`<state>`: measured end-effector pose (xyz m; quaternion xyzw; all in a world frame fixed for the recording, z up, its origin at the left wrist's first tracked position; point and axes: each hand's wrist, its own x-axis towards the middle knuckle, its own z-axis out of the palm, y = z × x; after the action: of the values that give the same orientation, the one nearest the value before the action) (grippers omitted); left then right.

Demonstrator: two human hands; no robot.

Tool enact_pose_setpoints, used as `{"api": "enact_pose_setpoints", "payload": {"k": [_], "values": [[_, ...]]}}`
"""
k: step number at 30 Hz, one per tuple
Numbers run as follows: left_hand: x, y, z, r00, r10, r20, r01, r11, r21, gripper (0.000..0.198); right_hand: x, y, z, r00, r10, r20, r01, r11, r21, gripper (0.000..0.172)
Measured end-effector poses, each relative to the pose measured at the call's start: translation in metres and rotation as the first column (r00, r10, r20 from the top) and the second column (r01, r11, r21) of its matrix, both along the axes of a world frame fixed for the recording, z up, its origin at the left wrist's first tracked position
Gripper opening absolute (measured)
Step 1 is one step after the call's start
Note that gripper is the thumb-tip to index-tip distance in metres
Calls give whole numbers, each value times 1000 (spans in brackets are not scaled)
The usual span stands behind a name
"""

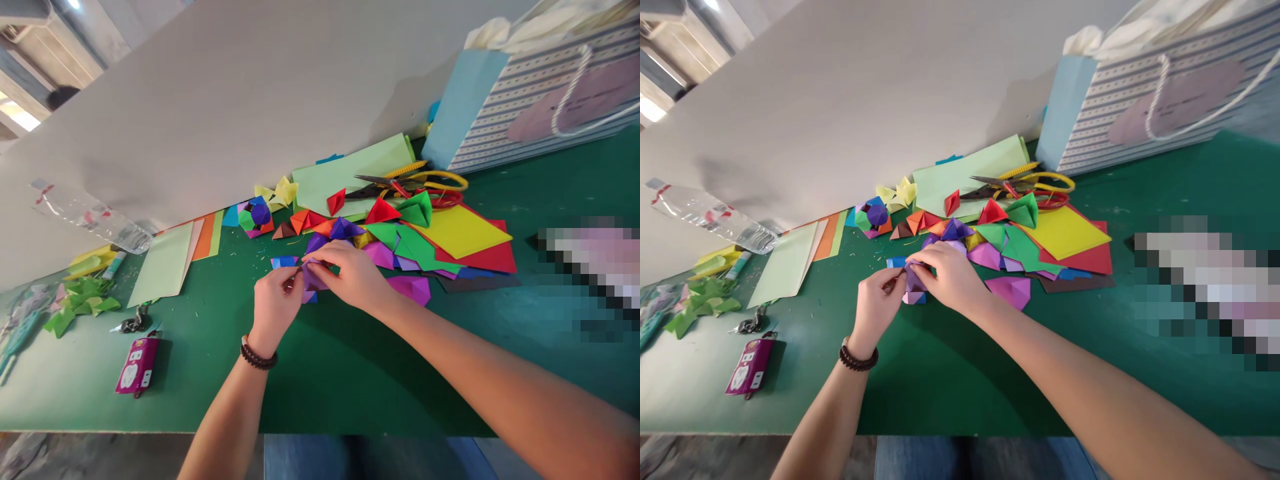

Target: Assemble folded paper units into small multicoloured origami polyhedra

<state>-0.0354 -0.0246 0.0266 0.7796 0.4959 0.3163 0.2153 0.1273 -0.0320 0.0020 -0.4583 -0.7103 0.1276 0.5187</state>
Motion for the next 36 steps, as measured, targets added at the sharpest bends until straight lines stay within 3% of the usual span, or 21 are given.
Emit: {"api": "enact_pose_setpoints", "payload": {"k": [5,8,10,13,17,19,23,25,36], "values": [[2,0,-2,981,13,192,26,980,-198,22,-1,0,-3,998,-69,-1,69,997,26,11],[2,1,-2,973,41,228,24,962,-273,22,-3,-1,-2,997,-74,10,74,997,-12,12],[2,1,-1,983,37,179,5,973,-229,21,-4,-2,0,997,-73,14,73,995,-71,14],[2,-1,0,999,15,32,-14,1000,-17,19,-3,-2,1,999,-32,-10,31,991,-130,12],[4,-2,1,996,-5,-89,17,991,133,19,-2,-2,1,1000,6,-10,-7,996,-87,9],[5,-2,0,998,8,-68,0,993,116,19,-2,-2,0,1000,-15,13,16,999,-47,10],[6,-2,0,994,38,104,-26,993,-115,20,-4,-3,-5,995,-75,62,71,995,70,12],[6,-3,1,991,40,128,-20,988,-152,21,-5,-2,-8,992,-97,79,88,990,110,12],[0,-4,4,987,-20,-159,37,994,104,21,-9,-1,-10,970,8,243,-58,978,200,20]]}}
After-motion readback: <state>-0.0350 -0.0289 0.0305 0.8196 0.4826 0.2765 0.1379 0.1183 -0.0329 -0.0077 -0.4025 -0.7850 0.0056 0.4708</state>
